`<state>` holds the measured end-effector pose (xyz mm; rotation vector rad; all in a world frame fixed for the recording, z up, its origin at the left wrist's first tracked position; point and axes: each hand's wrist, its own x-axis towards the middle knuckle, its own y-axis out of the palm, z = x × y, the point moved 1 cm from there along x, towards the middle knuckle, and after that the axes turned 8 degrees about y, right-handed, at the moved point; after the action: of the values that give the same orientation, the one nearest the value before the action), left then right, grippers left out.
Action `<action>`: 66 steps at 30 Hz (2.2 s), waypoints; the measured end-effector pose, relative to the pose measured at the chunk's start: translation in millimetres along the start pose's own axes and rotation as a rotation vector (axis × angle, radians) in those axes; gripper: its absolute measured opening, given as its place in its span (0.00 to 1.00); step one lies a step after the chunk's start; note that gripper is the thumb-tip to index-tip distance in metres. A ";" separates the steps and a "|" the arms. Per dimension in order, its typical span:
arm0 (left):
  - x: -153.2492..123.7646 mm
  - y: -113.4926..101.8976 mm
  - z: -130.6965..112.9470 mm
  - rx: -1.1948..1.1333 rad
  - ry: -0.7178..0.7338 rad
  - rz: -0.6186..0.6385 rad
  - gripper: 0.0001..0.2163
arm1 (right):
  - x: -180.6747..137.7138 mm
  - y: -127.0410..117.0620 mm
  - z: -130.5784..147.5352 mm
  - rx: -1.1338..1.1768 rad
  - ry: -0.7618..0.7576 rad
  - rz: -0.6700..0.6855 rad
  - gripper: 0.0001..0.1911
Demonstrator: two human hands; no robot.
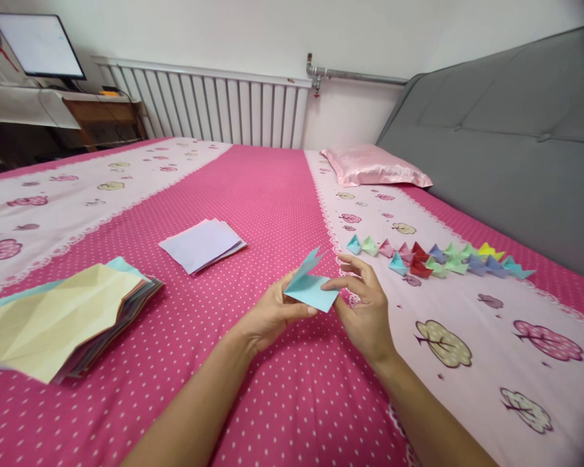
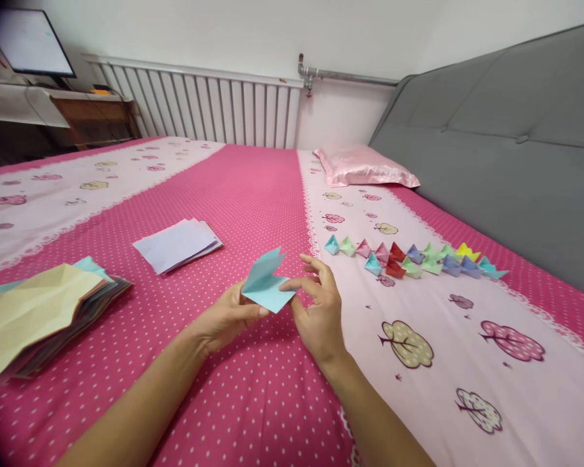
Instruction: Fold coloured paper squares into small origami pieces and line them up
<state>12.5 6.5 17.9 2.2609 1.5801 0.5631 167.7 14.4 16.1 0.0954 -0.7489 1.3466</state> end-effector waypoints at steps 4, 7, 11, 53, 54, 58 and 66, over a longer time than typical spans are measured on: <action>-0.3 -1.1 0.6 -0.099 -0.006 0.012 0.22 | -0.1 -1.6 0.8 0.000 0.008 -0.021 0.16; 2.4 0.0 1.6 -0.173 0.023 -0.102 0.19 | -0.4 -1.8 1.0 -0.005 0.016 -0.025 0.17; 7.6 0.9 0.7 -0.296 0.049 -0.312 0.13 | 0.1 -1.0 -1.0 0.001 0.027 0.000 0.16; 1.8 2.6 -0.8 -0.342 -0.046 -0.152 0.18 | 0.5 2.9 -2.0 0.100 0.123 0.099 0.09; 1.6 2.7 -0.7 -0.343 -0.050 -0.150 0.17 | 0.0 3.2 -0.9 0.105 0.136 0.095 0.10; 1.6 3.1 -0.4 -0.336 -0.071 -0.120 0.14 | -2.5 3.4 4.3 0.128 0.210 0.063 0.10; 2.2 2.4 -0.4 -0.399 -0.062 -0.095 0.10 | -5.8 4.0 5.1 0.115 0.274 -0.003 0.11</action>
<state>15.0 7.8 19.7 1.8803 1.3922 0.7040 161.7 8.2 15.5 0.0024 -0.4408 1.3662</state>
